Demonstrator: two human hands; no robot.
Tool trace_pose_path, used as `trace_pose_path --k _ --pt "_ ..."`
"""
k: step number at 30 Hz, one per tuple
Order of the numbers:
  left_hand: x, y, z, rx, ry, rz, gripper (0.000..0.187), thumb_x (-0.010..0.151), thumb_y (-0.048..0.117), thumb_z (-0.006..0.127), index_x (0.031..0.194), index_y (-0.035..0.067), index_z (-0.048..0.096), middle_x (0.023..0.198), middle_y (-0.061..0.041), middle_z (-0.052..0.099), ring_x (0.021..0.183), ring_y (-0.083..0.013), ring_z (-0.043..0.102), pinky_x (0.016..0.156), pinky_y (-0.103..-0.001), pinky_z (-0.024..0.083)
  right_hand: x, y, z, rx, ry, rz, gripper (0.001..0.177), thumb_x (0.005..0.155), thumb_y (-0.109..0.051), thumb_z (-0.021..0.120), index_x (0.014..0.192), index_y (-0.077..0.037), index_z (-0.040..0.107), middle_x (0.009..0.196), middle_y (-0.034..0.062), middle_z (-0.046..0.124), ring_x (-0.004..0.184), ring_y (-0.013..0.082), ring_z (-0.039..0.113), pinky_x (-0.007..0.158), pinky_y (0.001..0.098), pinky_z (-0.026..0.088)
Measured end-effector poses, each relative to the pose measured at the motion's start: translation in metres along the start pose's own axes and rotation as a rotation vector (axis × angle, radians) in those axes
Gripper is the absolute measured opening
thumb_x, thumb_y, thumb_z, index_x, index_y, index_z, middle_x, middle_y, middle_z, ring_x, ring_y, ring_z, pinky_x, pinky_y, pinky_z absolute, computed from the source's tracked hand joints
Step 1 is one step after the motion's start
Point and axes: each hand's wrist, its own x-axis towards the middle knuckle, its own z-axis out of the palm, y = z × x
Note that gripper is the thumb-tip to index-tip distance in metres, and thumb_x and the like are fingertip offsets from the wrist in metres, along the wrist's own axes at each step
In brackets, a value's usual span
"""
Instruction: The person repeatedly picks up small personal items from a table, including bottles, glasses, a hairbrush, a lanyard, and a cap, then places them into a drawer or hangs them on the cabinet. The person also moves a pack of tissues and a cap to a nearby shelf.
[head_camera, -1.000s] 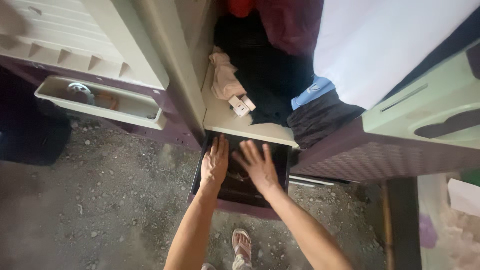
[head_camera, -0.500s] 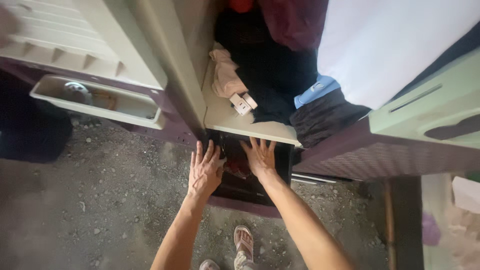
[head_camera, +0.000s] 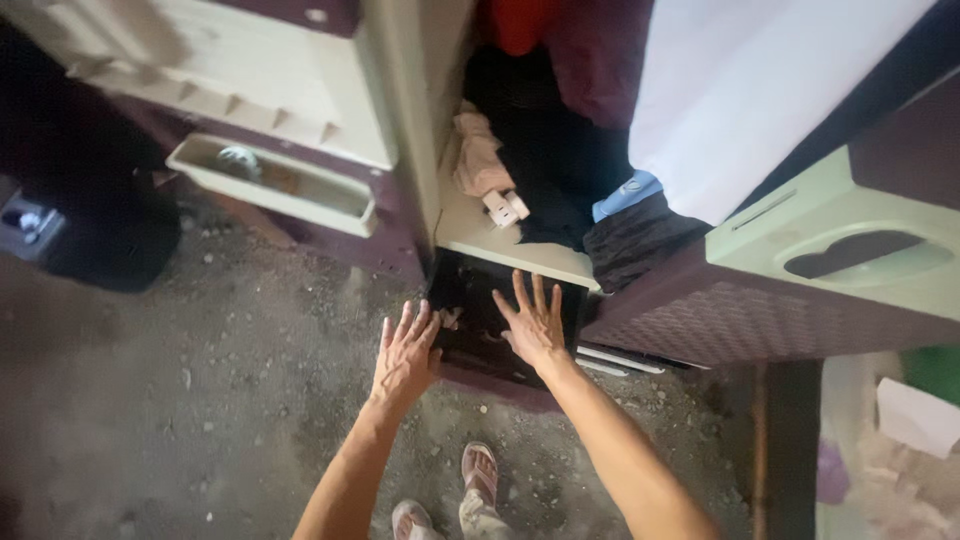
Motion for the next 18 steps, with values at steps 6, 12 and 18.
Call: trace_pose_path --k 6,12,18 --pt "-0.037 -0.024 -0.037 -0.015 0.063 -0.057 0.068 0.089 0.022 0.068 0.151 0.010 0.041 0.163 -0.010 0.031 0.154 -0.0328 0.021 0.121 -0.058 0.017 -0.017 -0.035 -0.002 0.076 0.175 -0.142 0.061 0.087 -0.034 0.074 0.143 -0.018 0.056 0.161 0.0158 0.033 0.153 0.0354 0.019 0.122 0.0633 0.015" --pt "-0.114 -0.081 -0.091 -0.010 0.230 -0.224 0.074 0.085 0.018 0.070 0.153 0.010 0.041 0.163 -0.011 0.031 0.153 -0.0323 0.023 0.121 -0.058 0.019 0.006 -0.145 -0.020 0.203 0.396 -0.393 0.047 0.089 -0.029 0.072 0.134 -0.014 0.066 0.148 0.0149 0.054 0.145 0.0313 0.041 0.119 0.0590 0.026" --pt "-0.244 -0.167 -0.150 -0.014 0.445 -0.447 0.075 0.084 0.020 0.072 0.152 0.012 0.040 0.161 -0.015 0.033 0.151 -0.0334 0.027 0.120 -0.059 0.021 0.022 -0.311 -0.061 0.289 0.475 -0.652 0.042 0.091 -0.029 0.071 0.129 -0.014 0.070 0.142 0.0144 0.062 0.140 0.0323 0.049 0.115 0.0599 0.033"
